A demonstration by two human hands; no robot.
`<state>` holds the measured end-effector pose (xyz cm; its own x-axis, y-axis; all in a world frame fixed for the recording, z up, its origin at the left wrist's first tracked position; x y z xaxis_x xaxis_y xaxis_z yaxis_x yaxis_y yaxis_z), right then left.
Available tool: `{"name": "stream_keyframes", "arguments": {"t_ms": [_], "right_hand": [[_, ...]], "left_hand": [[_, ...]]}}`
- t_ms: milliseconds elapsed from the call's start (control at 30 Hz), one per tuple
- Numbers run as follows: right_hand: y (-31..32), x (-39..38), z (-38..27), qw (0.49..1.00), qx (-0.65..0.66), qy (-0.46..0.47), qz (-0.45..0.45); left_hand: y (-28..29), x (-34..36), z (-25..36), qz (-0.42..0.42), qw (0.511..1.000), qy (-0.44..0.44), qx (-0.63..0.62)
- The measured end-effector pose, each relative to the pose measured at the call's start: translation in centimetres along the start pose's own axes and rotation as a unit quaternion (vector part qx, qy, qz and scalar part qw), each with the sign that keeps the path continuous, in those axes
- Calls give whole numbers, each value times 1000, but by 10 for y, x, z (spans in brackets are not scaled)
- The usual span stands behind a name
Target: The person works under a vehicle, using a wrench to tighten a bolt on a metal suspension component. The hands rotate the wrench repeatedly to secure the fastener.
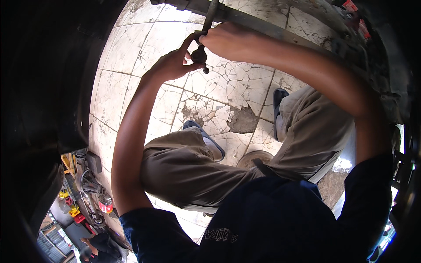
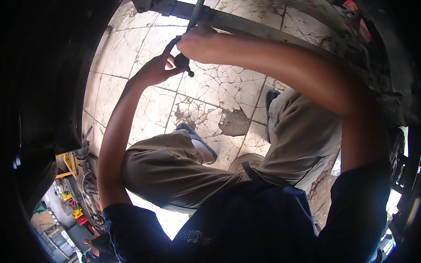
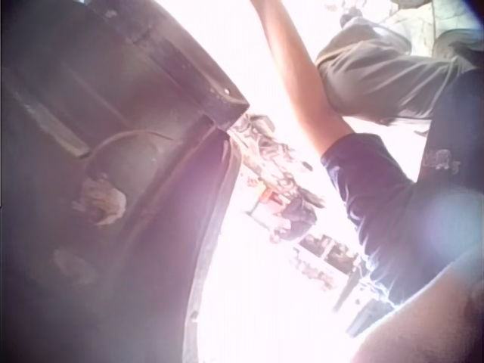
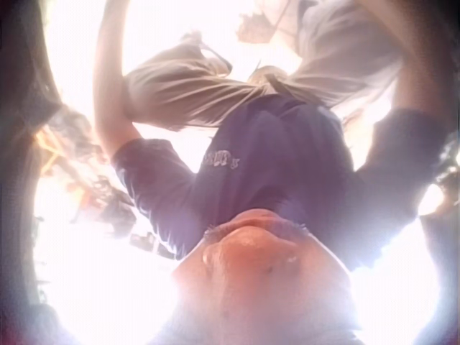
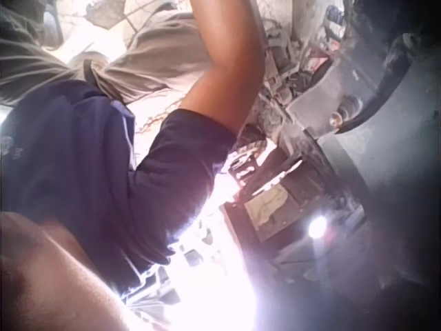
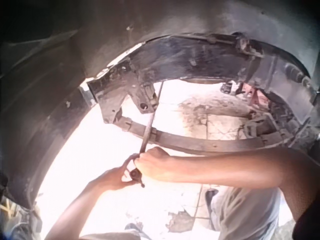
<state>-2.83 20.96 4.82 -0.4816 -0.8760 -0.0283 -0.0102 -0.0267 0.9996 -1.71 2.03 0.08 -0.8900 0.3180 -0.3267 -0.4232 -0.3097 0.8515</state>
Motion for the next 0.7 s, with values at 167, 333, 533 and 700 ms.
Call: {"name": "stream_keyframes", "arguments": {"t_ms": [167, 333, 533, 700], "right_hand": [[-7, -2, 4, 999, 37, -20, -3], [-14, -3, 12, 997, 72, -35, 14], [-25, -4, 20, 992, 101, -14, 71], [-31, 2, 23, 985, 152, 4, 86]], "left_hand": [[-1, -4, 2, 8, 1000, -7, -6], [0, -2, 3, 7, 1000, -3, 8], [-1, 2, 5, 10, 1000, -19, 8], [-2, -3, 0, -4, 1000, -6, 5]]}}
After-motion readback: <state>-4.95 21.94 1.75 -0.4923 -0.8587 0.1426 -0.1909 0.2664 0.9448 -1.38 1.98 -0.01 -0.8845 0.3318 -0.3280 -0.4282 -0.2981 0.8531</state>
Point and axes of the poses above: each hand's wrist, its own x-axis towards the middle knuckle, its own y-axis out of the back of the hand, z = x × y, the point moved 2 cm from there along x, towards the middle knuckle, and after that the axes turned 7 degrees about y, right-handed, at the moved point
